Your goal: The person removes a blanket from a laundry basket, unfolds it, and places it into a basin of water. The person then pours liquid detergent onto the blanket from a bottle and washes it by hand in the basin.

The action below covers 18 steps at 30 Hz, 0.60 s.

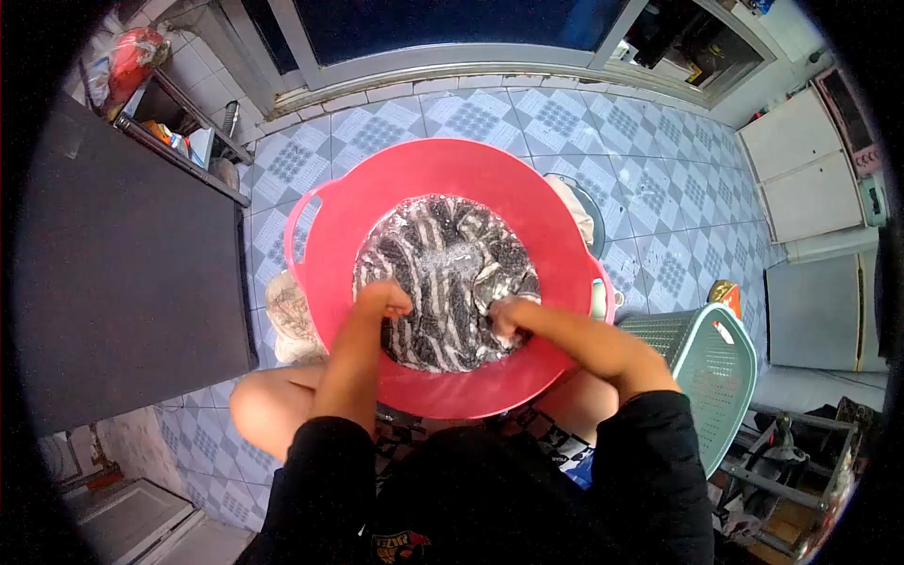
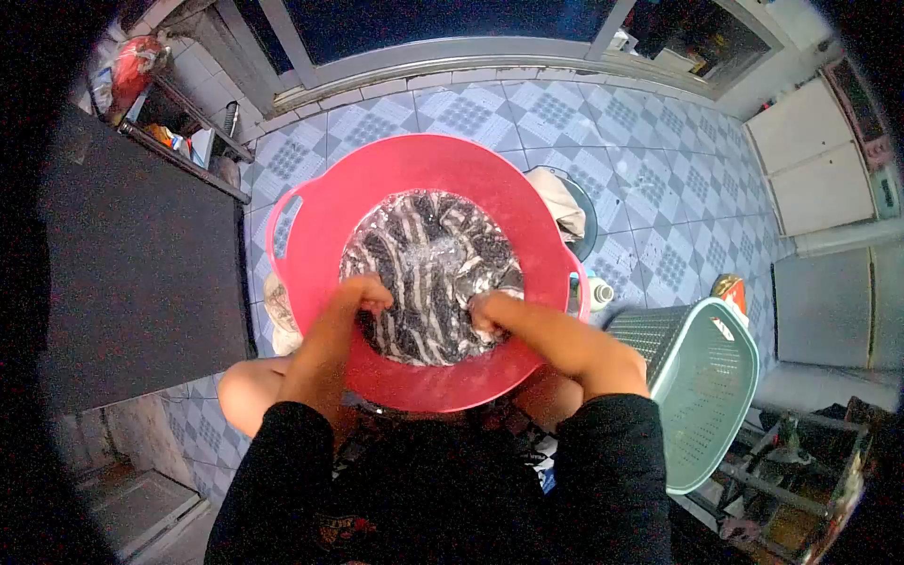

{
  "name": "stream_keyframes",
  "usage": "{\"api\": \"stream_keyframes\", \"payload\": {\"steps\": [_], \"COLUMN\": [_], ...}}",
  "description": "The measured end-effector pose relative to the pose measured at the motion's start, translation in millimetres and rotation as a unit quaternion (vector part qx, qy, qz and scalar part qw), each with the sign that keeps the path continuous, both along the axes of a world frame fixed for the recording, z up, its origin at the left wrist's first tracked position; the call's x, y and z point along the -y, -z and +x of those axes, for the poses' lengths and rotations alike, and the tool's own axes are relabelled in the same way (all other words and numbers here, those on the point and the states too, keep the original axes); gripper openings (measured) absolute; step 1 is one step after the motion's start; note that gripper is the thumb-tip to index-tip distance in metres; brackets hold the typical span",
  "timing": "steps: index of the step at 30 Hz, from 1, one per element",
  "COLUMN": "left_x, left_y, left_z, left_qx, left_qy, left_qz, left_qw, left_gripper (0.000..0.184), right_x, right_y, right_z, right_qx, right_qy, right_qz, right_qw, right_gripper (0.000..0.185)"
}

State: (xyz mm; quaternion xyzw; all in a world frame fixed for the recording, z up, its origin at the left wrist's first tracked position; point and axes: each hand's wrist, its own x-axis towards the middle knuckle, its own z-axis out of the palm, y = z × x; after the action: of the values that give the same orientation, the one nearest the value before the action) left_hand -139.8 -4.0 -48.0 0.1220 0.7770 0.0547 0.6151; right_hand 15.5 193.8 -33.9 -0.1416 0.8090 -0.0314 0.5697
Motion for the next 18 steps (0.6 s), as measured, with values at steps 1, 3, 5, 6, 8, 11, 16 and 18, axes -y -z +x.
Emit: {"api": "stream_keyframes", "payload": {"steps": [1,3,5,6,8,11,16,18], "left_x": [0,-6,-8,-10,-10,-3,32,37], "left_y": [9,25,14,4,33,70,184,201], "left_z": [7,16,14,11,8,9,25,25], "left_qx": [0.003,-0.104,-0.105,-0.116,-0.163,-0.126,-0.2,-0.174], "left_qy": [-0.001,0.081,0.09,0.089,0.115,0.067,0.102,0.133], "left_qz": [-0.002,-0.018,0.001,0.025,0.034,0.022,0.059,0.026], "left_qw": [1.0,0.991,0.99,0.989,0.979,0.989,0.973,0.975], "left_gripper": [0.019,0.016,0.017,0.02,0.031,0.035,0.048,0.051], "right_x": [9,13,9,9,6,3,-4,-3], "right_y": [-5,74,102,48,47,78,129,145], "right_z": [-1,-10,-10,-18,-19,-25,-30,-22], "right_qx": [-0.01,0.02,-0.032,-0.034,-0.065,-0.106,-0.08,-0.129], "right_qy": [0.071,0.151,0.162,0.137,0.169,0.198,0.222,0.24], "right_qz": [0.052,0.102,0.076,0.098,0.096,0.111,0.167,0.141], "right_qw": [0.996,0.983,0.983,0.985,0.979,0.968,0.957,0.952], "right_gripper": [0.011,0.024,0.023,0.021,0.019,0.02,0.024,0.027]}}
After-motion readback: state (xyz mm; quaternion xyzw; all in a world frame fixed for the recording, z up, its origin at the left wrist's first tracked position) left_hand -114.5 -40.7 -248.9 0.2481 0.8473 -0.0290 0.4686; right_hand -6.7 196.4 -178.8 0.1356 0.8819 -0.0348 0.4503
